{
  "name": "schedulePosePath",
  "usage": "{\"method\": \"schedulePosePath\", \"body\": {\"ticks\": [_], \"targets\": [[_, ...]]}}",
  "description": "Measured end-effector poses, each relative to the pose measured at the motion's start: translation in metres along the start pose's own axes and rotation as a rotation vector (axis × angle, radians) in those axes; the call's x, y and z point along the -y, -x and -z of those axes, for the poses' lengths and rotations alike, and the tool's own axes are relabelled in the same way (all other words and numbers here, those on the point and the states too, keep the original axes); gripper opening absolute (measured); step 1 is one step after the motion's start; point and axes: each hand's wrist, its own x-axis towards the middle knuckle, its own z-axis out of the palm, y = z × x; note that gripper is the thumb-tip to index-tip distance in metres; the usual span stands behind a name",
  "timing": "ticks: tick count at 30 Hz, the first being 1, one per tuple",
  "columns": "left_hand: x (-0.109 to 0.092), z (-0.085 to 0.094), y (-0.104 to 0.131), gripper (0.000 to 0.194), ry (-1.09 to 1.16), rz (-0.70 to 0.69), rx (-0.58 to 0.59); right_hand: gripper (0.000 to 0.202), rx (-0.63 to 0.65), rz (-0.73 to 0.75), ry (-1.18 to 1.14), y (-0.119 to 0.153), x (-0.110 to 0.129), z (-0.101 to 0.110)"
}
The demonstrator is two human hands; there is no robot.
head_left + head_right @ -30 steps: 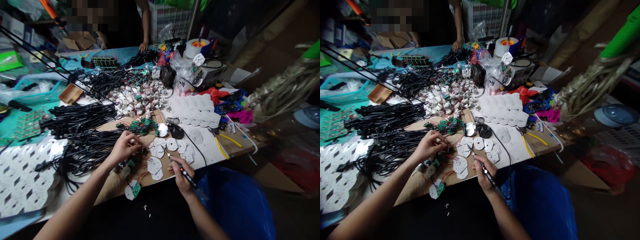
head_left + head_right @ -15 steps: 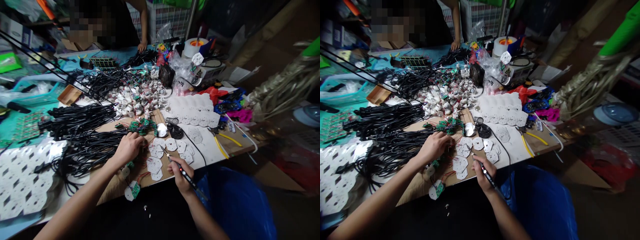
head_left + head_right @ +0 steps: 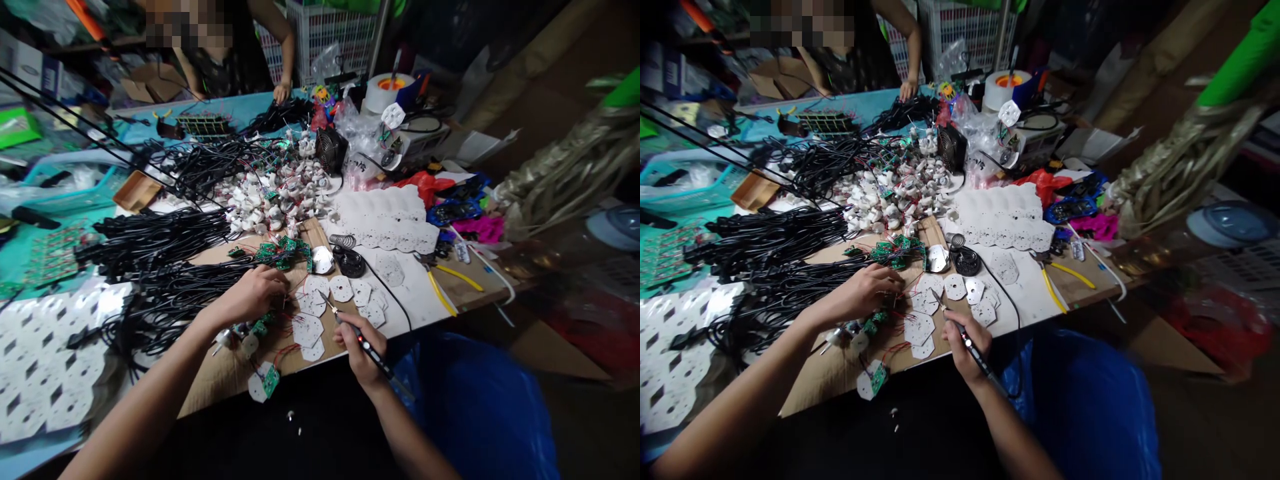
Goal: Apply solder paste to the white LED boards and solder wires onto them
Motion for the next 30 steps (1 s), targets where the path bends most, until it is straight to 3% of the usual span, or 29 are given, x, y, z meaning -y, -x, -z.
{"method": "schedulePosePath", "body": {"ticks": [6,10,15,23,27,30], "targets": [[-0.004,0.020,0.016,0.049,0.089,-0.031,-0.076,0.019,0.004,0.008,0.018,0.000,-0.001,0.001],[-0.015,0.027,0.028,0.044,0.083,-0.026,-0.040,0.018,0.008,0.012,0.015,-0.001,-0.001,0.000],[-0.015,0.015,0.029,0.026,0.004,-0.011,-0.039,0.019,0.004,-0.014,0.021,0.000,0.001,0.000],[-0.010,0.000,0.027,0.024,0.043,-0.035,-0.118,0.019,0.001,-0.002,0.036,0.000,0.001,0.000],[-0.005,-0.004,0.025,0.017,0.318,0.070,-0.291,0.019,-0.019,-0.002,0.009,0.000,0.000,0.000],[-0.005,-0.004,0.019,0.017,0.609,0.283,-0.496,0.020,-0.020,0.015,0.007,0.000,0.000,0.000]]}}
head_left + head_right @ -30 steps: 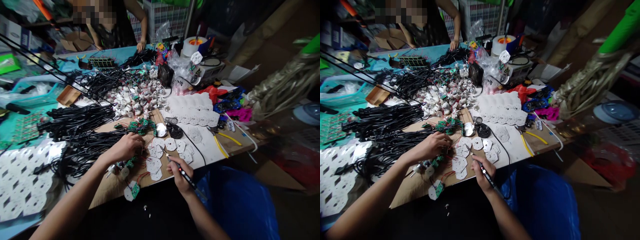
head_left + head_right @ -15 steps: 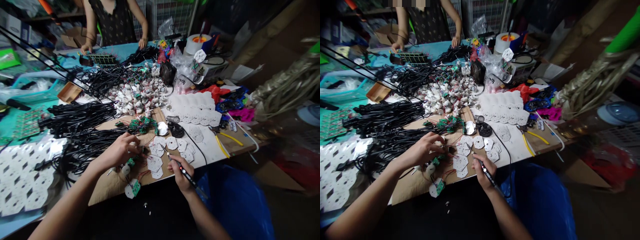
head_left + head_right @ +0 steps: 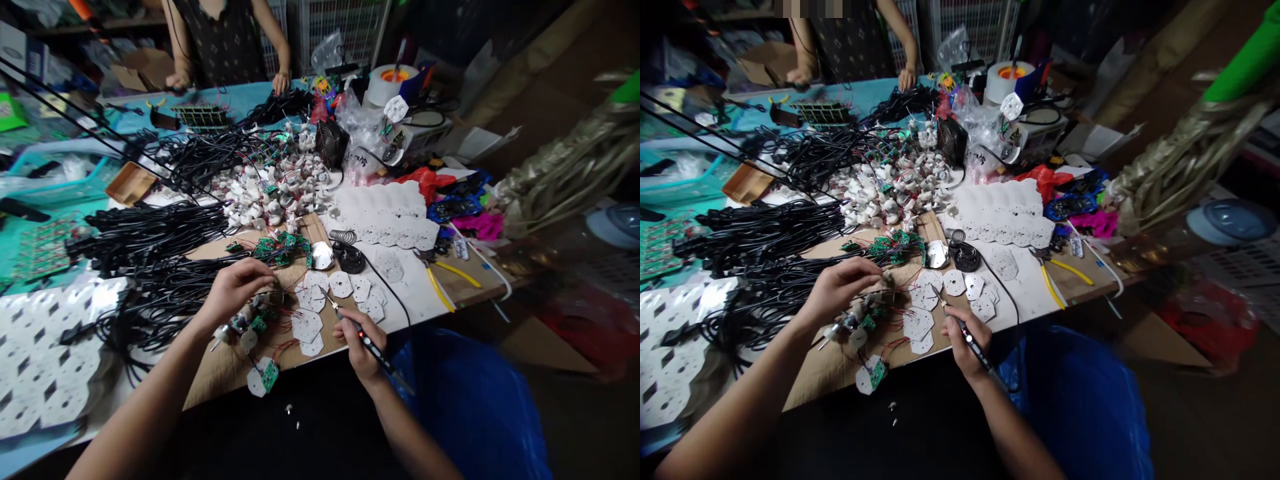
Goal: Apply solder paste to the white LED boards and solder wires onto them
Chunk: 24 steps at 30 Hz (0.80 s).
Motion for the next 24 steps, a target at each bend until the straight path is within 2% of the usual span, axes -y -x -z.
{"method": "schedulePosePath", "body": {"ticks": [2,3,7,10,13,16,20,24], "targets": [[-0.003,-0.006,-0.003,0.023,0.141,0.152,-0.084,0.020,-0.001,-0.003,0.012,0.000,0.000,0.000],[-0.004,-0.010,-0.004,0.026,0.191,0.209,-0.087,0.020,-0.003,-0.012,0.019,0.000,0.001,0.001],[-0.009,-0.032,-0.002,0.030,0.264,0.282,0.001,0.020,-0.007,-0.038,0.020,0.000,0.002,0.001],[-0.012,-0.046,0.003,0.024,0.116,0.185,0.024,0.021,-0.001,-0.044,-0.005,0.000,0.002,0.002],[-0.016,-0.057,0.009,0.008,-0.259,-0.047,0.035,0.022,0.004,-0.071,-0.006,0.000,0.003,0.002],[-0.020,-0.067,0.012,0.014,-0.579,-0.230,0.079,0.022,-0.003,-0.078,-0.009,0.000,0.003,0.003],[-0.020,-0.079,0.013,0.018,-0.803,-0.250,0.077,0.021,-0.002,-0.078,-0.017,0.001,0.002,0.003],[-0.019,-0.082,0.014,0.018,-0.807,-0.229,-0.001,0.021,0.006,-0.079,-0.014,0.000,0.001,0.003]]}}
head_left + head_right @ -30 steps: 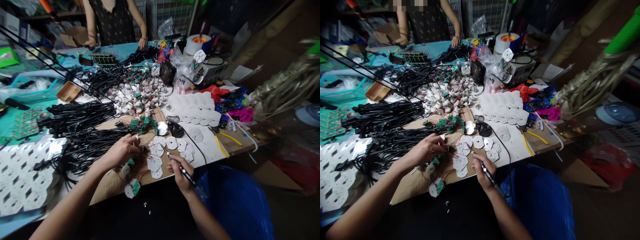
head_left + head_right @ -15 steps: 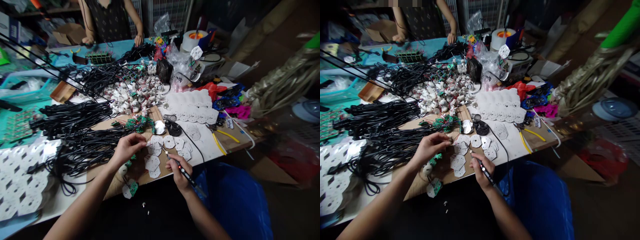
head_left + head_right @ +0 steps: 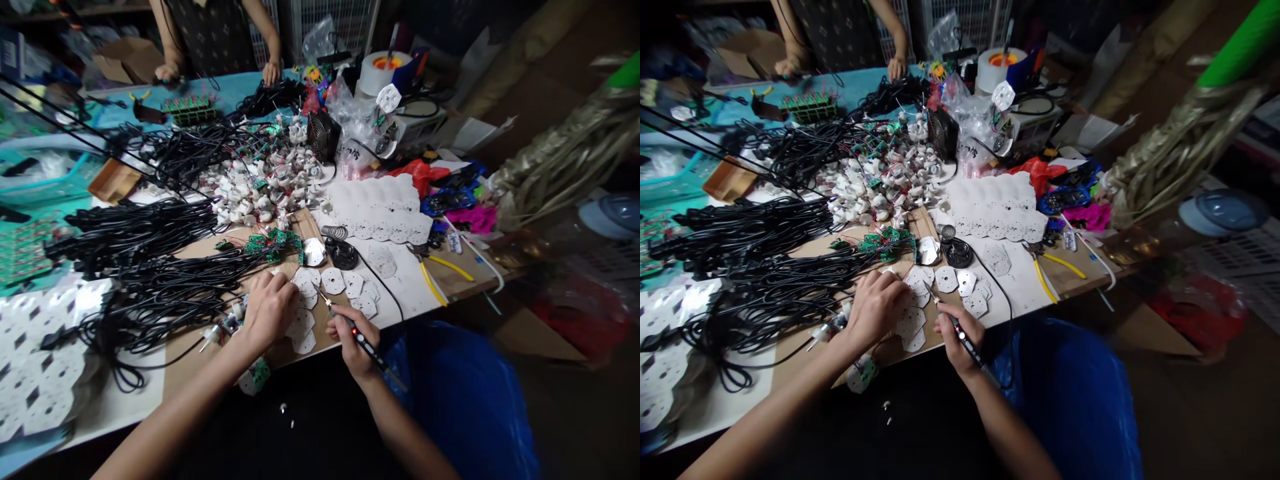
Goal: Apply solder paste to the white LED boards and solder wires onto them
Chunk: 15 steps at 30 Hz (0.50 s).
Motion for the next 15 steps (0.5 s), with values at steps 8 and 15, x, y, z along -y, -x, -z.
{"method": "schedulePosePath", "body": {"ticks": [8,15], "targets": [[0.007,0.002,0.017,0.012,0.133,-0.089,-0.064,0.021,-0.004,0.000,0.001,-0.001,0.001,0.000],[0.002,0.002,0.006,0.013,0.071,0.070,-0.039,0.020,-0.006,-0.002,0.007,-0.001,0.004,0.000]]}}
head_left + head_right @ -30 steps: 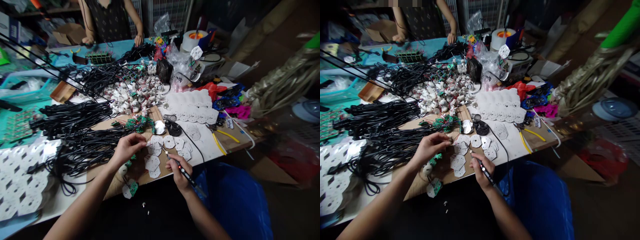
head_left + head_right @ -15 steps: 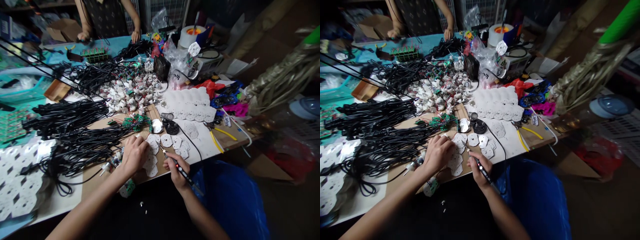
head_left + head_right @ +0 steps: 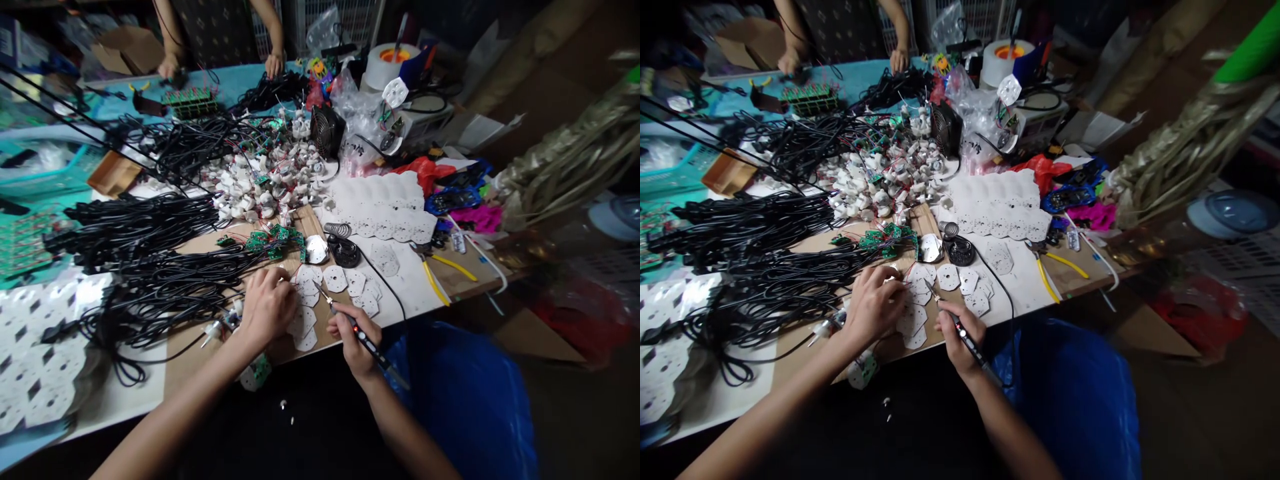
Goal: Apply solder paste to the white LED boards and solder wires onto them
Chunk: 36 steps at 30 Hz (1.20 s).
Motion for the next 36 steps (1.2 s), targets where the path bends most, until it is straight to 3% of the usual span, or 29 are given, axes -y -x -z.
{"method": "schedulePosePath", "body": {"ticks": [6,14,29,36], "targets": [[0.001,-0.004,-0.009,0.015,0.144,0.078,0.069,0.021,0.023,-0.003,0.008,-0.002,0.006,-0.003],[0.006,-0.006,-0.013,0.015,0.274,0.146,0.077,0.022,0.070,-0.020,0.012,-0.004,0.005,-0.006],[0.007,-0.007,-0.014,0.016,0.301,0.120,0.101,0.020,0.163,0.066,0.059,-0.004,-0.007,-0.010],[0.007,-0.008,-0.014,0.014,0.255,0.119,0.104,0.018,0.136,0.127,0.080,-0.006,-0.007,-0.012]]}}
